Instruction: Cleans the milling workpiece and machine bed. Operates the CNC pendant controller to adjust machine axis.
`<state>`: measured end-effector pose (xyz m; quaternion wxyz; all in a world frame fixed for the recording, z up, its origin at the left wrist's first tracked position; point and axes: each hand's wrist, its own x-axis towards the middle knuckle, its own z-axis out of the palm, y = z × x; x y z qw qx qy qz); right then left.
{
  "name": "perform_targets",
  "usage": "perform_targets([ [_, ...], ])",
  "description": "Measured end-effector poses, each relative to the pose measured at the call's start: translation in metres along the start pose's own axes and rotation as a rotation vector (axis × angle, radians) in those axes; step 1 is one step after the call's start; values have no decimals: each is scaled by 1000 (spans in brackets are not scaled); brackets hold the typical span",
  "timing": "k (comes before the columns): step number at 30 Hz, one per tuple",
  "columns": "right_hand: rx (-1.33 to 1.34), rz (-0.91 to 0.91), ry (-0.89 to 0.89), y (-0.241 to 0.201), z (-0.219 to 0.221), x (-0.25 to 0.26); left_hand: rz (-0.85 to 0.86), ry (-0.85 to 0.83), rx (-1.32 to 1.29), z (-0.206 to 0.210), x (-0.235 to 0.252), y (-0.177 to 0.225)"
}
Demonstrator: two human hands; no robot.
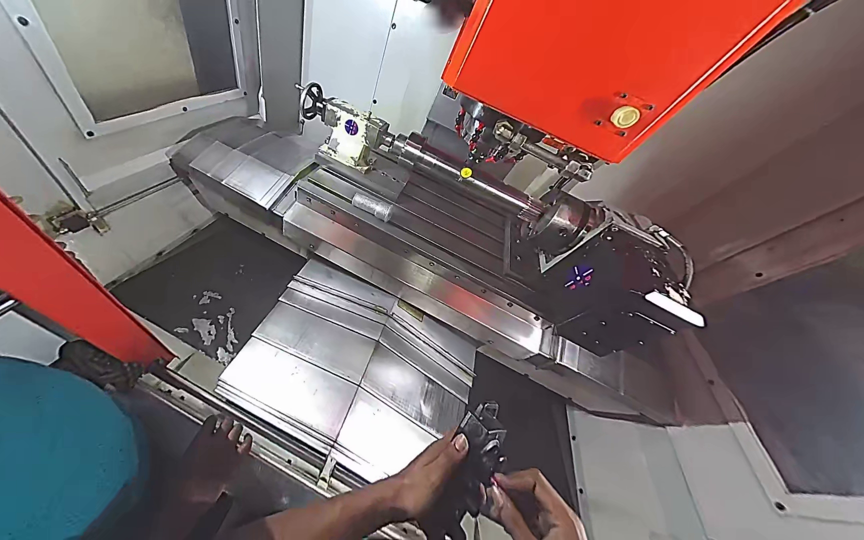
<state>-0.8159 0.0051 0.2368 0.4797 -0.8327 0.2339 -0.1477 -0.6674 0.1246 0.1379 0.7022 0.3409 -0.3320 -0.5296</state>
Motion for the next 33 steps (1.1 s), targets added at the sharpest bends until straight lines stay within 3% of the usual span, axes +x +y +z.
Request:
perform_targets([
  [5, -63, 28, 85, 5, -8, -1, -11, -23, 8, 1, 2, -9],
  [10, -29, 40, 8, 10, 1, -9, -17, 0, 43, -1, -1, -6],
  [14, -109, 22, 138, 0, 3, -5, 17, -2, 35, 1, 0, -14],
  [17, -41, 12, 37, 2, 8, -9, 35, 8, 68, 0, -2, -1],
  [21, -87, 13, 134, 3, -1, -6, 26, -3, 55, 3, 0, -8],
  [25, -68, -19, -1, -1, 2, -12, 36, -21, 77, 0, -1, -2],
  [29, -91, 13, 99, -1, -3, -6, 26, -23, 70, 0, 2, -9],
  [33, -80, 36, 9, -3, 2, -11, 32, -12, 73, -2, 0, -3],
])
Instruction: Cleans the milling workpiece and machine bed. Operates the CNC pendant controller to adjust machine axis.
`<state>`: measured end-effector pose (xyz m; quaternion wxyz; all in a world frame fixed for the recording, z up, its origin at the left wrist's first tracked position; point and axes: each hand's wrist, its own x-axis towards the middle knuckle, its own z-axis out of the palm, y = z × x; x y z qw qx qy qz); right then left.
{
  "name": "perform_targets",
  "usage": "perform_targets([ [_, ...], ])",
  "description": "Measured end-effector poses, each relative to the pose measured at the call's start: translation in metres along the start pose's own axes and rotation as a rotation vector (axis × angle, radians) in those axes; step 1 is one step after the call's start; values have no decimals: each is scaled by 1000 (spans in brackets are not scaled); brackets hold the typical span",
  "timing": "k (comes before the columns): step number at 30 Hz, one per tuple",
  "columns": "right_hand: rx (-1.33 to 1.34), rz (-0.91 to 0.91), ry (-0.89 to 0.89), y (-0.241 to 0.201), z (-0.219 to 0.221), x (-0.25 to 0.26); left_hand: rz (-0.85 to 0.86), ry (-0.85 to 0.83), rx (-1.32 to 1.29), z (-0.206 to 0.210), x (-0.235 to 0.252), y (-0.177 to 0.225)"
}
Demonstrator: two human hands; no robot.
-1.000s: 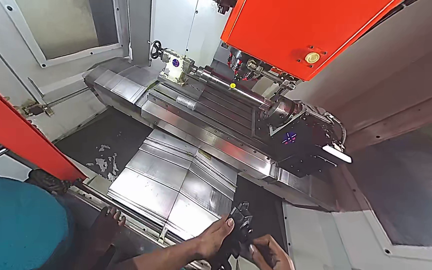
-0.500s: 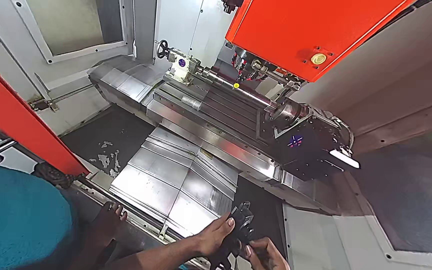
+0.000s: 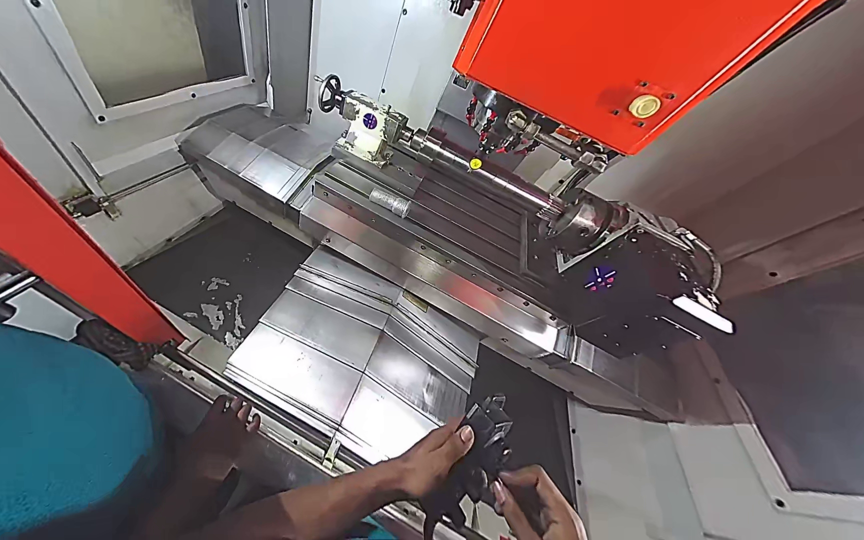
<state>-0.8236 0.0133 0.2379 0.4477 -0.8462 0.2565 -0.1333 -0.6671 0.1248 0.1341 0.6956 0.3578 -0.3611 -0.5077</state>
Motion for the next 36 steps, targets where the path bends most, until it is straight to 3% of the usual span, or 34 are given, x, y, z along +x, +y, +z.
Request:
perform_targets([
  [4, -44, -20, 92, -4, -7, 6, -18, -11, -21, 4, 1, -3],
  [8, -38, 0, -15, -2, -4, 3, -13, 3, -8, 2, 1, 8],
  [12, -56, -31, 95, -2, -7, 8, -23, 6, -6, 5, 1, 0],
  [16, -47, 21, -25, 0, -3, 3, -26, 23, -3, 2, 1, 6],
  [20, -106, 32, 63, 2, -8, 11, -51, 15, -19, 2, 1, -3],
  [25, -85, 71, -59, 0, -7, 8, -39, 23, 1, -2, 2, 1],
  [29, -82, 44, 47, 0, -9, 13, -49, 32, 10, 1, 0, -4],
  [33, -69, 62, -55, 2, -5, 8, -33, 35, 12, -2, 1, -1],
  [36, -68, 66, 67, 10, -6, 12, -56, 40, 6, -2, 1, -9],
])
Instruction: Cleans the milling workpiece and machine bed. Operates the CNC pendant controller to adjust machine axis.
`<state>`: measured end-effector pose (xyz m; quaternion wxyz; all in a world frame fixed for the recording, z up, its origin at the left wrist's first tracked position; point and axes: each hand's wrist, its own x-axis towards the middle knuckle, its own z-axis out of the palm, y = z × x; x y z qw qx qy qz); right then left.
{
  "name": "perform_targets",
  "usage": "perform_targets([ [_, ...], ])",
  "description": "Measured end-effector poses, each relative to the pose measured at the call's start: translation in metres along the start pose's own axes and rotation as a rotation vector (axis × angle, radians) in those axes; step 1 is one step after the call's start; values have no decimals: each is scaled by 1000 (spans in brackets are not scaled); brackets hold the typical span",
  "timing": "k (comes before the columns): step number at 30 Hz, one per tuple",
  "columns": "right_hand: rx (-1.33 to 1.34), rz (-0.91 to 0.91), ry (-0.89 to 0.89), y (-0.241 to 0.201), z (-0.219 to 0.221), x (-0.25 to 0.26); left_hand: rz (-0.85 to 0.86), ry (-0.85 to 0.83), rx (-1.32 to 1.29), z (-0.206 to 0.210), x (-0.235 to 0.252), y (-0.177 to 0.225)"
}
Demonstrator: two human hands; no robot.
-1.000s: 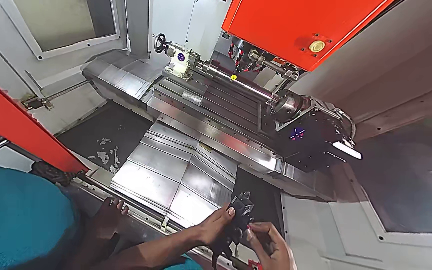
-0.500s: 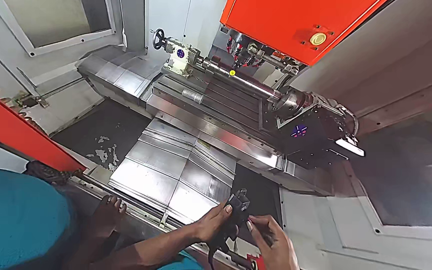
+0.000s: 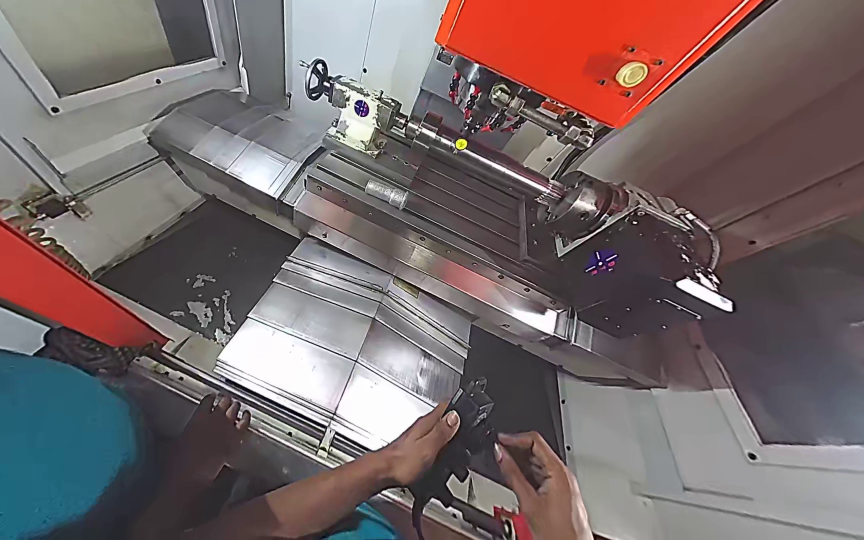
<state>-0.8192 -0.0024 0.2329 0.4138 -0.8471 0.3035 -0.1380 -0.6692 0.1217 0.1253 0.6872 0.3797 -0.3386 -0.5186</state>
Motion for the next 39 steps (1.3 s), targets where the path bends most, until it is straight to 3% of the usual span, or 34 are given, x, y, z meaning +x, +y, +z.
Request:
perform_targets([
  [3, 48, -39, 2, -9, 7, -4, -4, 4, -13, 0, -1, 0],
  [6, 11, 68, -79, -6, 5, -8, -13, 14, 6, -1, -1, 2],
  [12, -80, 211, 43, -8, 17, -6, -50, -4, 54, 5, -2, 3],
  [20, -151, -252, 122, -6, 31, -5, -30, 46, 71, 4, -3, 3],
  [22, -111, -238, 183, -9, 30, -3, -31, 34, 56, 5, -2, 3],
  [24, -224, -102, 216, -11, 28, -4, -38, 21, 36, 7, -2, 4],
  [27, -292, 48, 119, -14, 29, -6, -61, 25, 52, 8, -3, 8],
  [33, -260, -134, 121, -9, 32, -5, -33, 49, 120, 4, -2, 12],
  [39, -288, -195, 177, -14, 35, -9, -27, 59, 95, 7, -2, 12],
])
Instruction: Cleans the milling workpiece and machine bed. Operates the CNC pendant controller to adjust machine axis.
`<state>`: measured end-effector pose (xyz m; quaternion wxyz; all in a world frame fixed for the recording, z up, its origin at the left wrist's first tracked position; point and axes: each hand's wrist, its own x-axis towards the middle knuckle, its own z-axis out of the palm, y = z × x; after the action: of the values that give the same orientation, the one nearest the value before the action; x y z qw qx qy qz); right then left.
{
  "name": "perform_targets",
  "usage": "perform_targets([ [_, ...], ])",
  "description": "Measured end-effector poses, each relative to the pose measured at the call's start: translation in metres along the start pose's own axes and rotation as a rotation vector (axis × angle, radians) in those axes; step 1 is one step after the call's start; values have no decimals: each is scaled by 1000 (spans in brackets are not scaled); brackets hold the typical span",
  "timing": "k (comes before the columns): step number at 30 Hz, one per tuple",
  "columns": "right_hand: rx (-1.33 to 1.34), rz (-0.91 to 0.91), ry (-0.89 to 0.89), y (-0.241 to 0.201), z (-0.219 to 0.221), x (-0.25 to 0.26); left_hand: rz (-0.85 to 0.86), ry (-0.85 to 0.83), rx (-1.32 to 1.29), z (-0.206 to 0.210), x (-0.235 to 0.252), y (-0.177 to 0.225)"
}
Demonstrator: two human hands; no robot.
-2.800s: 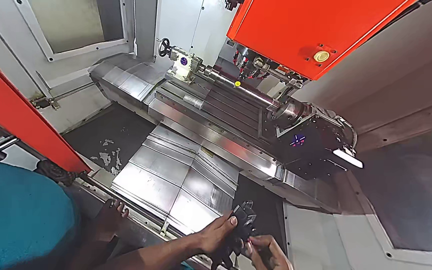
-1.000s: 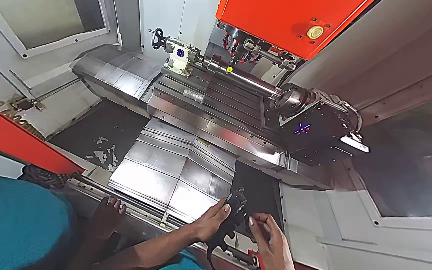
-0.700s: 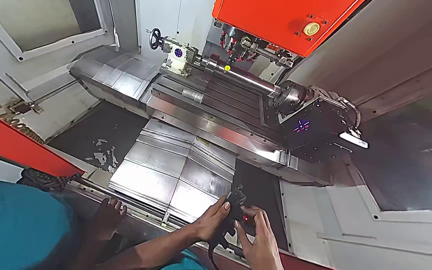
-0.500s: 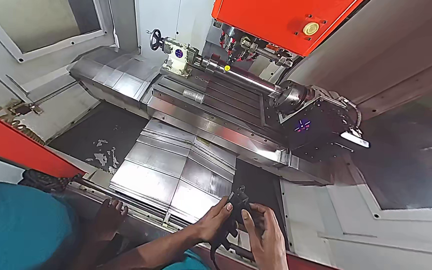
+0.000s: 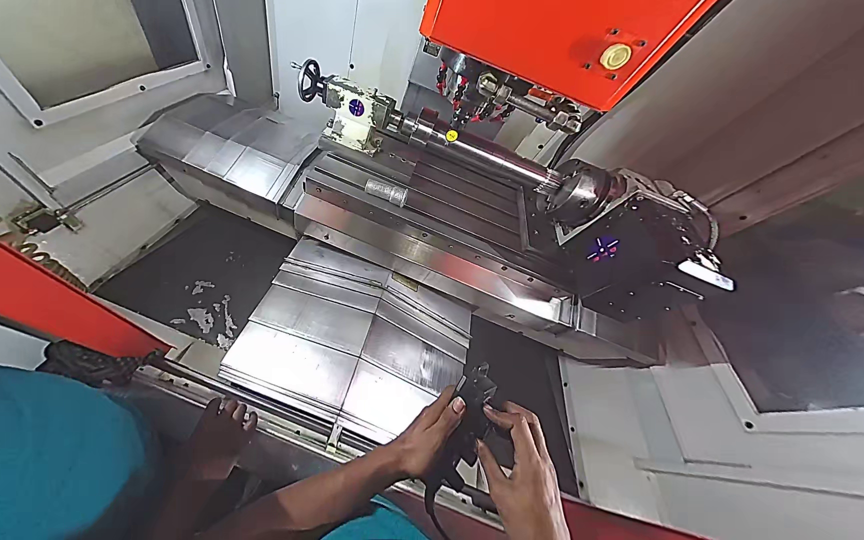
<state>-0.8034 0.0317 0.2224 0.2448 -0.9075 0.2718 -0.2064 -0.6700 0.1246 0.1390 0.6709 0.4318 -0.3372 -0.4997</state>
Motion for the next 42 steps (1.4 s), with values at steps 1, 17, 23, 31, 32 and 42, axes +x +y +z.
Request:
perform_targets([
  [1, -10, -12, 15, 0, 1, -1, 5, 3, 8, 1, 0, 1],
  [17, -12, -35, -20, -2, -2, -2, 19, 3, -31, 3, -2, 2],
  [23, 18, -89, 147, -4, -10, 2, 6, -25, -84, 4, -2, -2],
  [31, -66, 5, -16, -17, -16, -11, 0, -30, -21, 13, 1, -7],
  [32, -3, -67, 34, -19, -17, -11, -9, -41, -30, 15, 1, -7],
  [42, -183, 331, -97, -26, -23, -29, -54, -146, -42, 19, 2, -9],
])
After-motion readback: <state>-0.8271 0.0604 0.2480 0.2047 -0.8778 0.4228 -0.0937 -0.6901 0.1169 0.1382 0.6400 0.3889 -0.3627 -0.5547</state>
